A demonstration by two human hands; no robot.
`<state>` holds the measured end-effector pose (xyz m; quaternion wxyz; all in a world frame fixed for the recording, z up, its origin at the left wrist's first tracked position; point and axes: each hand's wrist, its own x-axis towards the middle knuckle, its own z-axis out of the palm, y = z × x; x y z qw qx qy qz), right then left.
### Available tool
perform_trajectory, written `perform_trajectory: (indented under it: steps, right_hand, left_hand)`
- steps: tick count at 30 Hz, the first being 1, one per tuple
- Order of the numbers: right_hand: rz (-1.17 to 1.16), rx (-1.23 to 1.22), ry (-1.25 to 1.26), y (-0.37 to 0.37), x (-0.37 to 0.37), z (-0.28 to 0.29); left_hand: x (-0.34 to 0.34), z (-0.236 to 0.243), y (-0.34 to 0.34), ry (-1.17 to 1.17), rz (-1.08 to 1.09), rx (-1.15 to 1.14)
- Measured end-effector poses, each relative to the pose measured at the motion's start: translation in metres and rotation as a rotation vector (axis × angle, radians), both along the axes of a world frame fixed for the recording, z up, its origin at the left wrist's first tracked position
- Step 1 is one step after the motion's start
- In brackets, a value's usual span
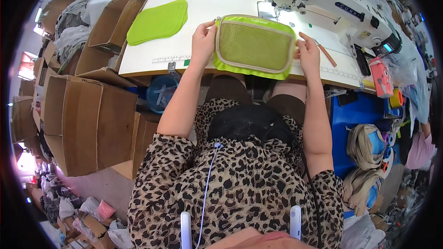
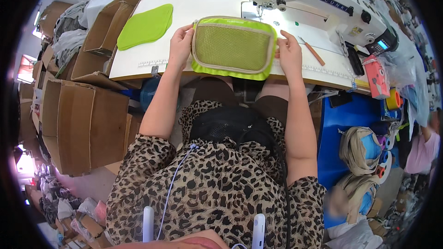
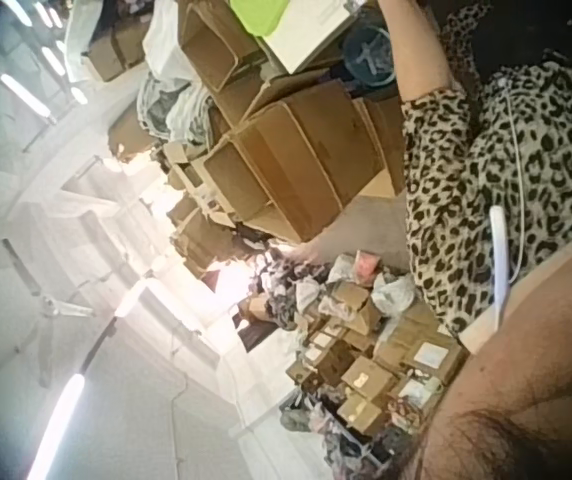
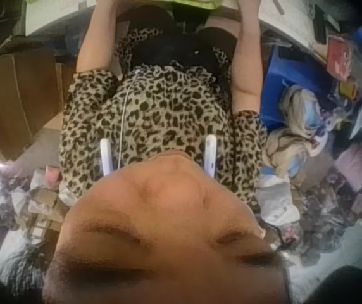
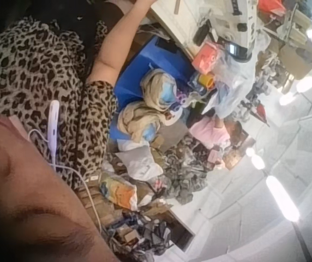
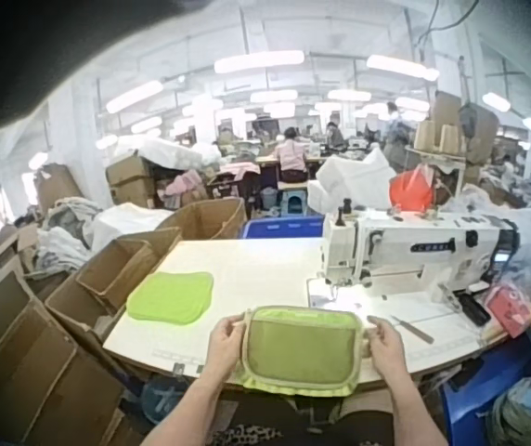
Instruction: Using an industrial sewing machine to assemble and finish a green mesh pouch.
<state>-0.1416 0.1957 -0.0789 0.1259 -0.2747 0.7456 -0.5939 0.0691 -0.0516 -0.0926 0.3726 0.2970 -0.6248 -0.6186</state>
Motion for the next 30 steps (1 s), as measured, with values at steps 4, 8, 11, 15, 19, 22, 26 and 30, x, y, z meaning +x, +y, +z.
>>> perform_trajectory:
  steps: [4, 8, 11, 15, 19, 22, 26, 30]
  right_hand:
    - [-0.121, -0.058, 0.385, 0.005, 0.003, -0.009]
    - [0.075, -0.020, 0.656, -0.035, 0.037, 0.025]
    - [0.167, 0.223, 0.936, -0.073, 0.039, 0.011]
    - [0.211, 0.517, 1.084, -0.069, 0.040, -0.010]
    - [0.264, 0.431, 1.057, -0.055, 0.036, -0.011]
    - [0.278, 0.273, 0.901, -0.035, 0.030, -0.011]
    - [0.207, 0.179, 0.636, 0.000, 0.039, -0.013]
    - [0.216, 0.417, 0.813, 0.004, 0.058, -0.010]
  left_hand:
    - [0.008, 0.003, 0.004, -0.247, 0.117, -0.644]
    - [-0.019, 0.038, 0.022, -0.197, -0.065, -0.999]
    - [-0.049, 0.027, 0.022, -0.467, -0.125, -1.233]
    - [-0.033, -0.003, 0.030, -0.651, -0.155, -1.404]
    - [-0.012, 0.000, 0.011, -0.508, -0.325, -1.152]
    - [0.007, -0.002, -0.003, -0.130, -0.328, -0.622]
    - [0.042, -0.011, -0.036, -0.237, 0.085, -0.581]
    - [0.032, -0.002, -0.012, -0.737, -0.039, -0.802]
